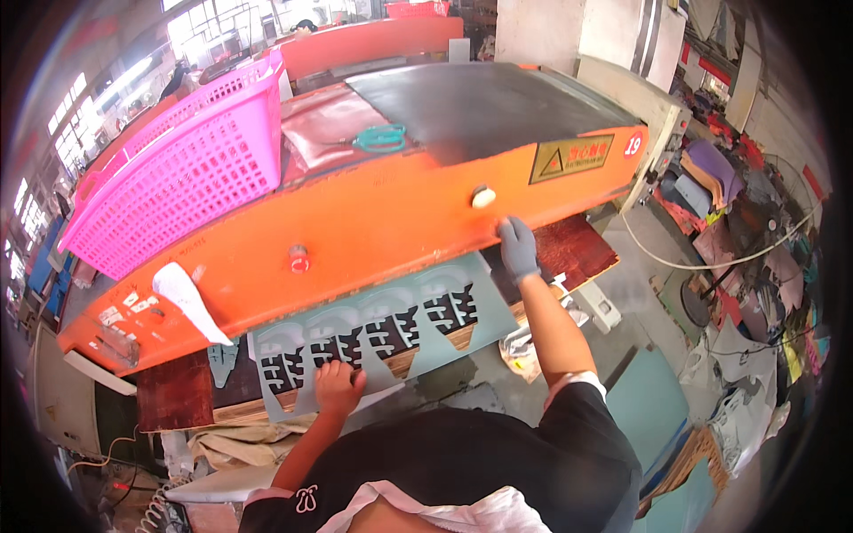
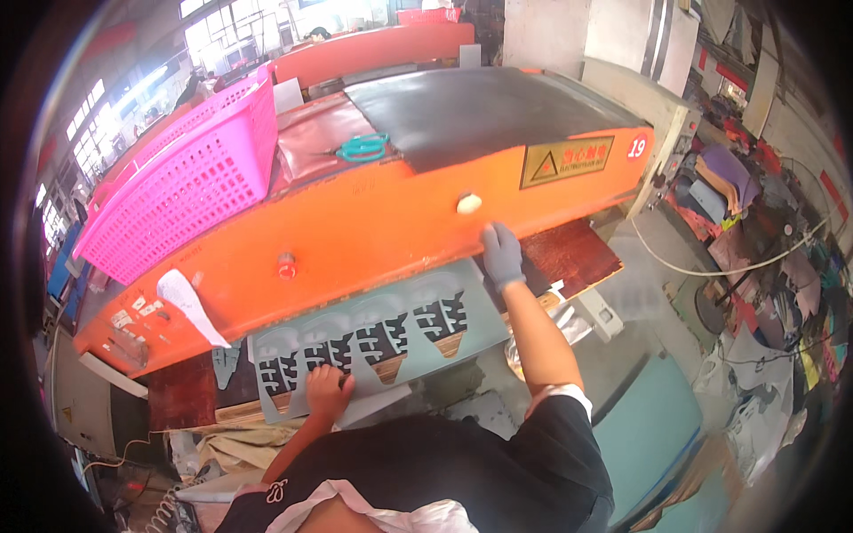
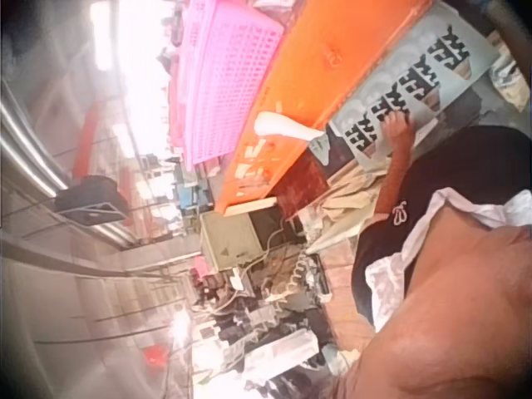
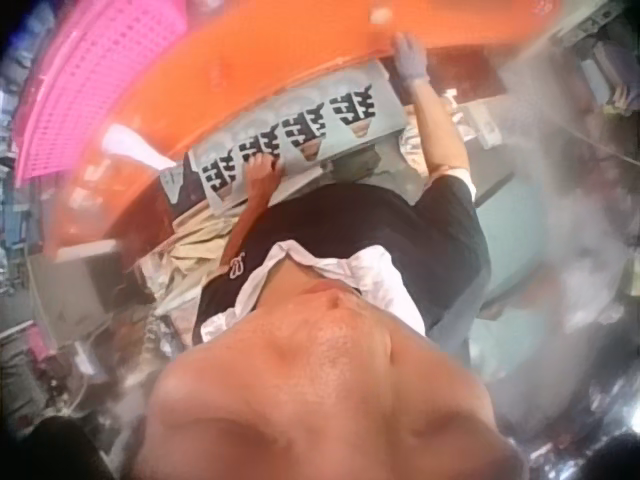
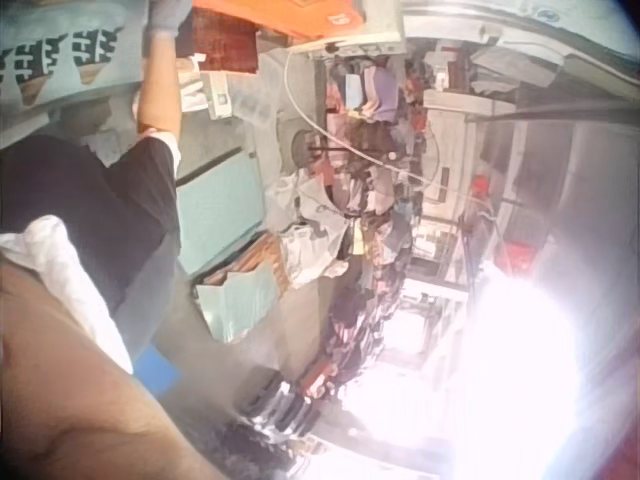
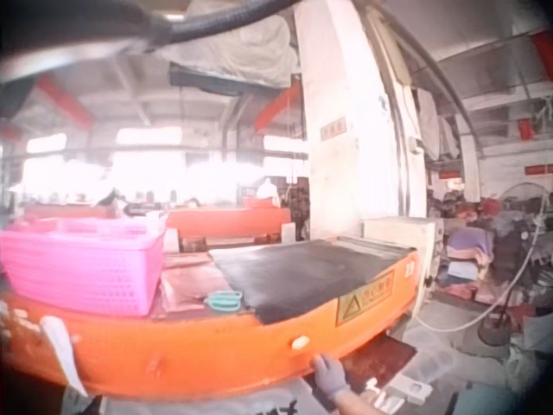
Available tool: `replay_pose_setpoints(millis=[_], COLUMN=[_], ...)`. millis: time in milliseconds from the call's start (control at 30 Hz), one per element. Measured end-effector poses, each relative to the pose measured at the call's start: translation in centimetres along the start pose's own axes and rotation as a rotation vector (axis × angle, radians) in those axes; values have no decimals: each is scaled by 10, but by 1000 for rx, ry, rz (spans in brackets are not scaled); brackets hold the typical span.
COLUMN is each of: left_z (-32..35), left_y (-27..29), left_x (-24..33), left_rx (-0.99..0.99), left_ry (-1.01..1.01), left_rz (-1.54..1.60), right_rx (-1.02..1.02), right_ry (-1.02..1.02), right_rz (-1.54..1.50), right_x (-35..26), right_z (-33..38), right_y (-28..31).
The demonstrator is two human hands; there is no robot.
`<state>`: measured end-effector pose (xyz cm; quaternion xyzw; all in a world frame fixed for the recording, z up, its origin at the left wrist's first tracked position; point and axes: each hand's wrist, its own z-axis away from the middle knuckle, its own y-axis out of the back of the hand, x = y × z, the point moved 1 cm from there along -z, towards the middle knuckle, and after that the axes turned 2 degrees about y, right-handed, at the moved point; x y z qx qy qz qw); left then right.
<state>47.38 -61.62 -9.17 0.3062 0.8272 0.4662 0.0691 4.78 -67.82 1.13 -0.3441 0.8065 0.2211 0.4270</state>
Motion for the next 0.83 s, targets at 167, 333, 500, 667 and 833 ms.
replay_pose_setpoints(millis=[167, 333, 500, 667, 833], left_z=[-46, -78, -66, -69, -71], left_y=[-21, -38, -41, -46, -46], left_x=[-38, -50, -49, -49, -56], left_rx=[2, 19, -24, -77, -104], left_ry=[49, 11, 17, 82, 114], left_rz=[-52, -125, -94, -36, 39], right_rx=[-73, -320, -394, -181, -432], right_ry=[-104, 122, 227, 170, 122], right_rz=[-109, 521, 746, 890, 932], right_x=[6, 42, 79, 85, 80], right_z=[-51, 21, 61, 67, 60], right_y=[-33, -23, -16, -5, 10])
